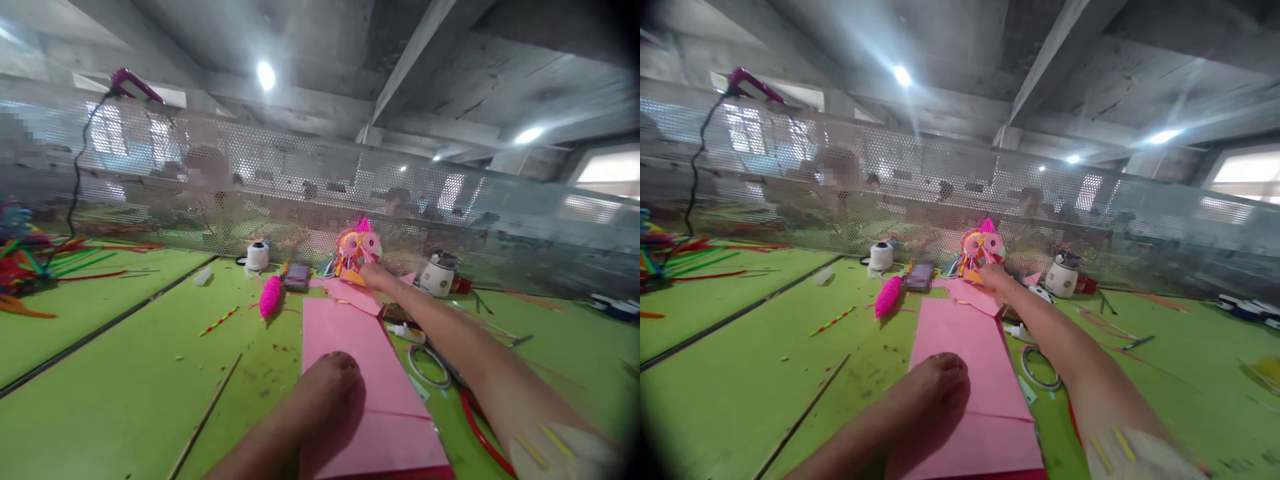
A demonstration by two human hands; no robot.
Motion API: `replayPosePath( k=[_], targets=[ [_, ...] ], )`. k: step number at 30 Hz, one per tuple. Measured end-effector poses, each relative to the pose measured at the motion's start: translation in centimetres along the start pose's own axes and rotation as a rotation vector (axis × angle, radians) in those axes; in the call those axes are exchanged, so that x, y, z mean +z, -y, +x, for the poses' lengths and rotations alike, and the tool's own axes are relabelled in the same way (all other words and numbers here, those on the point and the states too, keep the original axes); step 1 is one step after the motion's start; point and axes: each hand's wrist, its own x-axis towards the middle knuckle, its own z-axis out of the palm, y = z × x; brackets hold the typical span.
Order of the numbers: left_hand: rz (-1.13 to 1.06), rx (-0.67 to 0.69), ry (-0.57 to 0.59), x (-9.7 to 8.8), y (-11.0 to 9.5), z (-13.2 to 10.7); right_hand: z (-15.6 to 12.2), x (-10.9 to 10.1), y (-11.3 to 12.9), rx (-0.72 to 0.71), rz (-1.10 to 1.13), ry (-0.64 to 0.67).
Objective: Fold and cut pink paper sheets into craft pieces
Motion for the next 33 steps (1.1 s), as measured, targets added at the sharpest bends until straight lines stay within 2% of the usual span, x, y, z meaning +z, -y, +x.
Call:
replayPosePath(
  k=[3, 7, 10, 17, 22, 29, 33],
  targets=[
    [0.011, -0.02, 0.009, 0.0, -0.1, 0.0, 0.1, -0.4, 1.1, -0.016, -0.008, 0.025],
    [0.027, -0.034, 0.009, 0.0, -0.1, -0.2, -0.7, 0.7, 3.5, 0.007, -0.006, 0.057],
    [0.04, -0.051, -0.006, 0.0, 0.0, -0.3, -1.7, 1.6, 4.3, -0.012, 0.016, 0.046],
    [0.03, -0.003, 0.106, -0.2, 0.8, 0.0, -3.5, 2.9, 3.0, -0.045, 0.02, -0.015],
    [0.027, 0.001, 0.106, -0.1, 1.2, 0.0, -3.5, 3.4, 1.7, -0.055, 0.021, -0.034],
    [0.051, 0.041, 0.125, -0.2, 1.2, 0.1, -3.5, 3.8, 2.5, -0.133, 0.089, -0.037],
    [0.044, 0.084, 0.132, -0.4, 1.1, 0.1, -4.0, 2.9, 3.1, -0.155, 0.171, -0.075]
  ],
)
